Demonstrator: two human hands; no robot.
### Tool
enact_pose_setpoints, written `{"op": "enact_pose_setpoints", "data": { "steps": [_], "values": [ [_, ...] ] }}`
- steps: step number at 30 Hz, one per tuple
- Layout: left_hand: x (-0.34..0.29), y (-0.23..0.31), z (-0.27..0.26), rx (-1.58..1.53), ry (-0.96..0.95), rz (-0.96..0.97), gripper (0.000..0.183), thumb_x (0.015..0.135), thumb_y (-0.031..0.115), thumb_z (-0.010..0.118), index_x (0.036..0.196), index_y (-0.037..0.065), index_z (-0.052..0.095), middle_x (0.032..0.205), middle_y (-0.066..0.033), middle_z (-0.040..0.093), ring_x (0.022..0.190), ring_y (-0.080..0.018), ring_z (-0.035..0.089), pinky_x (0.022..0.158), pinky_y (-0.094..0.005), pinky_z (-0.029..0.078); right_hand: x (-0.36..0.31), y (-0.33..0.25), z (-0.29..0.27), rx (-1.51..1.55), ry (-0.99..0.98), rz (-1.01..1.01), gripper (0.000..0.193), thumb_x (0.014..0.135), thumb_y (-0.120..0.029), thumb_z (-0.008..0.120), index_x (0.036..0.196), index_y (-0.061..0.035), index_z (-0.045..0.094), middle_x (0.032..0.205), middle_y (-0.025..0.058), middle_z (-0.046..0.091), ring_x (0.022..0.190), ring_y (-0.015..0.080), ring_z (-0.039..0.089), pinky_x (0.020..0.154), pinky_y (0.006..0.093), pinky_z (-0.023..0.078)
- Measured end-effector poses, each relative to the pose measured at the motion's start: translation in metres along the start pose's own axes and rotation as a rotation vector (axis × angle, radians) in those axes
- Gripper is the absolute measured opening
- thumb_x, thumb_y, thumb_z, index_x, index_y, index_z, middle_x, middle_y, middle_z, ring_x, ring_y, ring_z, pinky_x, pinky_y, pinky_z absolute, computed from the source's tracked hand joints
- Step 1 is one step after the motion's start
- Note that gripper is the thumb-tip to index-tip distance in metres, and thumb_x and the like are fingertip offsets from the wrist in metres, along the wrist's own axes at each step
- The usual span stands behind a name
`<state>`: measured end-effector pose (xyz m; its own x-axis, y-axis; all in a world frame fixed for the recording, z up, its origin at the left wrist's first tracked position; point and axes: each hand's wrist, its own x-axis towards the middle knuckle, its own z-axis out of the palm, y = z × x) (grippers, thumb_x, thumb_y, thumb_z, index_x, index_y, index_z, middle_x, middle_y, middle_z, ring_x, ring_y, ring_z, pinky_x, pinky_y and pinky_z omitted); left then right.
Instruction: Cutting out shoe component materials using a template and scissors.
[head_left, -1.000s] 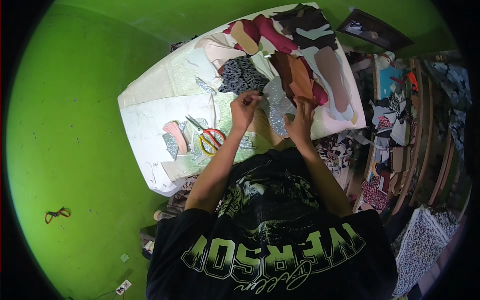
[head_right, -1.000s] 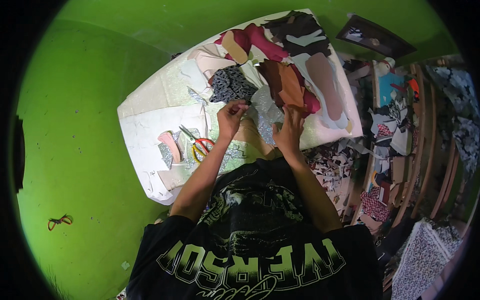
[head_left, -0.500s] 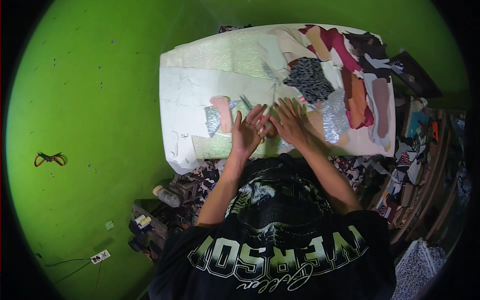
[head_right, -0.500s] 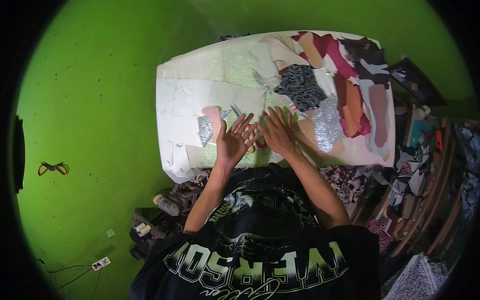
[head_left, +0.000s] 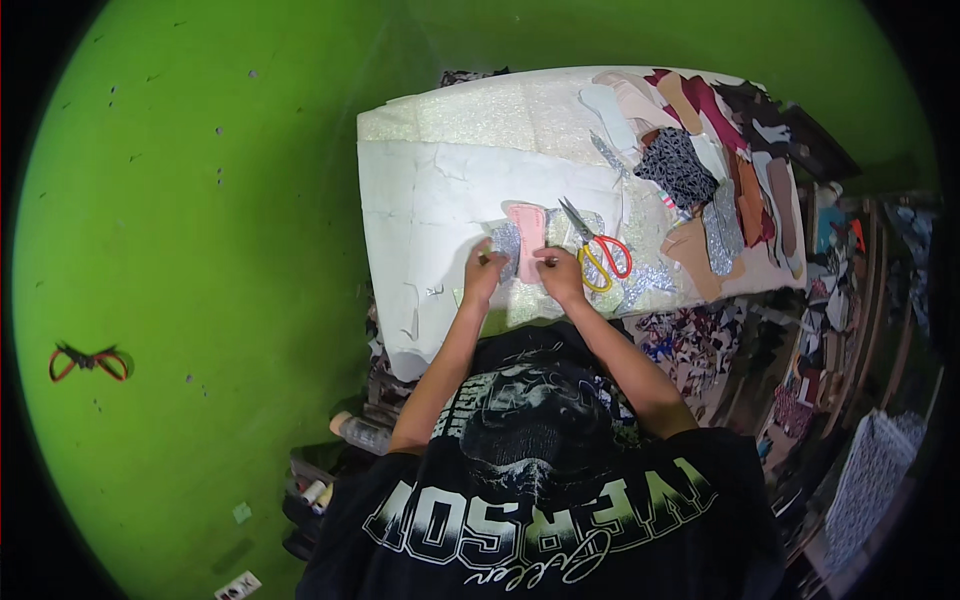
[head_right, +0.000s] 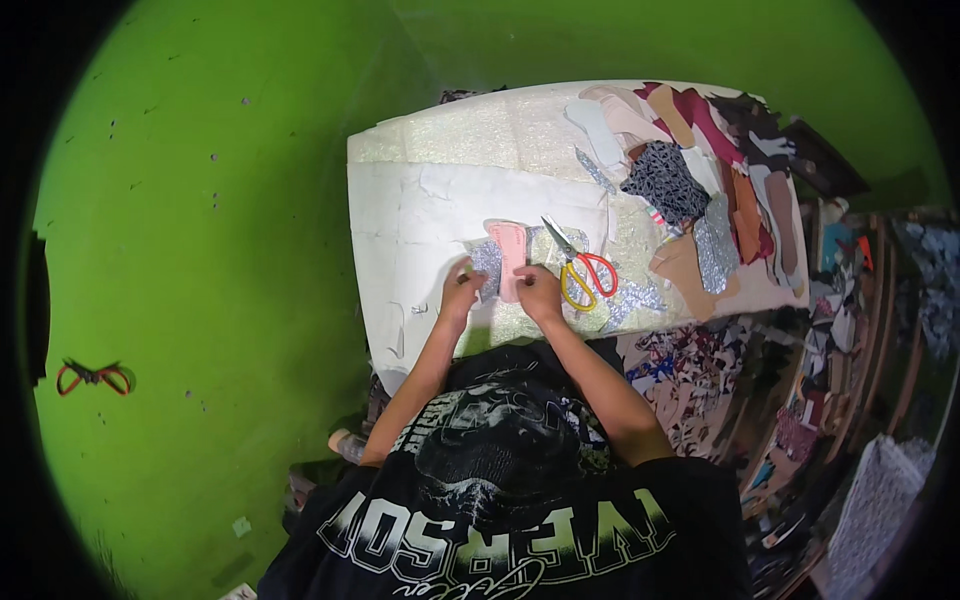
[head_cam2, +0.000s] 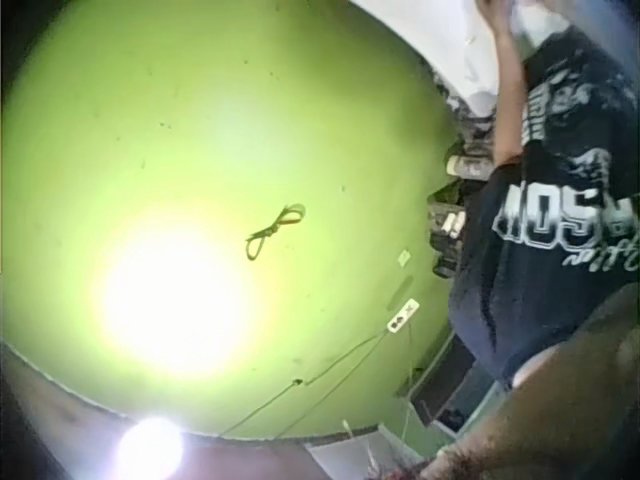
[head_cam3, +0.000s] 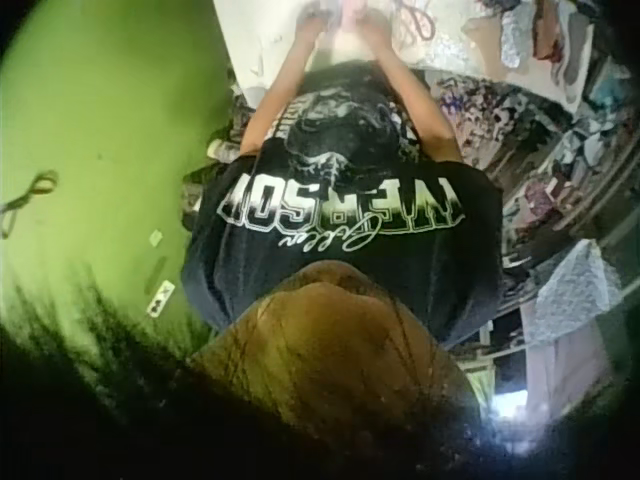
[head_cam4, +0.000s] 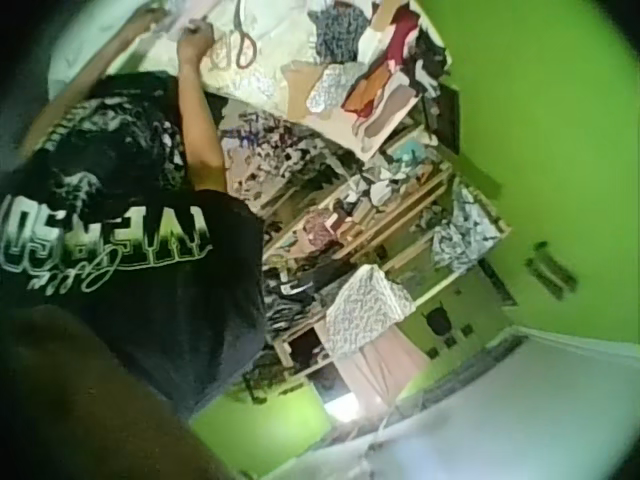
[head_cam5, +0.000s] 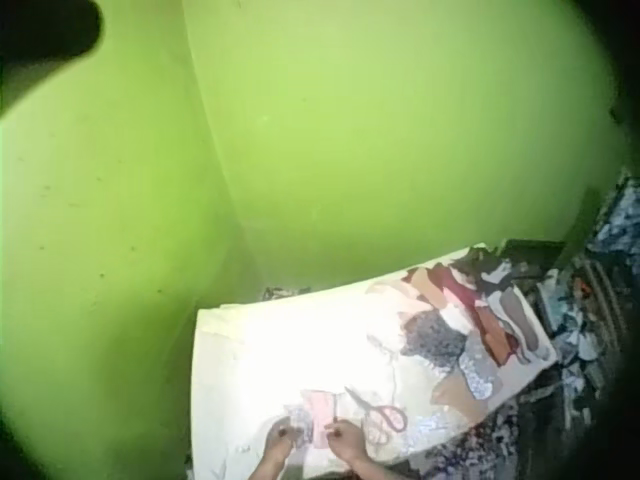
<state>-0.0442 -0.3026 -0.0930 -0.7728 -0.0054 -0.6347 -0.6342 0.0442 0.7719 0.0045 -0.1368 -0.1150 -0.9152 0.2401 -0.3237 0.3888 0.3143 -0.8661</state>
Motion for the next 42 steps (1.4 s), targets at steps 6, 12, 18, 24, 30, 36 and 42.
{"op": "enact_pose_setpoints", "data": {
  "steps": [6,12,18,24,30,36,42],
  "values": [
    [0.003,-0.039,0.004,0.586,-0.385,0.52,0.056,0.073,-0.001,0.067,0.127,0.016,0.062,0.126,-0.0142,0.058,0.1,-0.0257,0.061,0.088,-0.0356,0.051,-0.021,-0.007,-0.028,0.467,0.566,0.028,0.02,0.086,0.001,0.064,0.104,-0.0039,0.07,0.08,0.0019,0.064,0.066,0.0061,0.054,0.059,0.0227,0.043],
    [-0.006,-0.036,0.008,0.72,-0.444,0.642,0.056,0.071,-0.002,0.067,0.123,0.018,0.064,0.13,-0.0167,0.056,0.102,-0.0289,0.062,0.088,-0.0344,0.053,-0.05,-0.013,-0.038,0.114,0.345,0.05,0.023,0.082,-0.006,0.07,0.105,-0.0036,0.07,0.091,0.0092,0.071,0.076,0.0163,0.066,0.072,0.0287,0.053],
    [0.001,-0.041,0.0,0.419,-0.19,0.276,0.032,0.077,0.006,0.07,0.109,0.006,0.066,0.112,-0.0128,0.063,0.092,-0.0268,0.065,0.083,-0.0351,0.052,-0.038,-0.007,0.0,0.022,0.208,0.103,0.029,0.079,-0.009,0.075,0.107,-0.0025,0.068,0.1,0.012,0.071,0.086,0.0191,0.067,0.078,0.0306,0.053],
    [-0.014,-0.022,0.007,0.678,-0.275,0.536,0.052,0.077,0.011,0.073,0.127,0.006,0.058,0.13,-0.014,0.056,0.112,-0.0277,0.058,0.098,-0.0362,0.047,-0.025,0.001,-0.004,0.11,0.207,0.128,0.034,0.076,-0.01,0.078,0.108,-0.0033,0.066,0.09,0.0145,0.07,0.081,0.0226,0.069,0.073,0.0329,0.054],
    [-0.003,0.025,0.026,1.147,-0.41,0.721,0.081,0.069,0.018,0.081,0.141,0.012,0.045,0.151,-0.0081,0.036,0.136,-0.0341,0.035,0.109,-0.045,0.039,-0.013,0.012,-0.014,-0.116,0.148,0.079,0.033,0.077,-0.011,0.079,0.105,-0.0028,0.066,0.089,0.0147,0.07,0.079,0.0228,0.069,0.073,0.0336,0.054],
    [0.018,0.037,0.035,1.354,-0.464,0.629,0.084,0.068,0.024,0.083,0.142,0.012,0.045,0.154,-0.0027,0.032,0.138,-0.0312,0.033,0.107,-0.0478,0.04,-0.012,0.023,-0.014,-0.043,0.115,0.122,0.026,0.078,-0.01,0.077,0.1,-0.0018,0.066,0.086,0.0153,0.07,0.077,0.0229,0.069,0.071,0.0339,0.054],
    [0.019,0.04,0.043,1.332,-0.44,0.651,0.08,0.068,0.024,0.082,0.14,0.012,0.048,0.152,-0.0028,0.034,0.133,-0.032,0.037,0.105,-0.046,0.042,-0.013,0.024,-0.022,-0.041,0.179,0.061,0.024,0.078,-0.011,0.076,0.093,0.0025,0.064,0.077,0.0149,0.067,0.072,0.0238,0.067,0.066,0.0351,0.053]
  ]
}}
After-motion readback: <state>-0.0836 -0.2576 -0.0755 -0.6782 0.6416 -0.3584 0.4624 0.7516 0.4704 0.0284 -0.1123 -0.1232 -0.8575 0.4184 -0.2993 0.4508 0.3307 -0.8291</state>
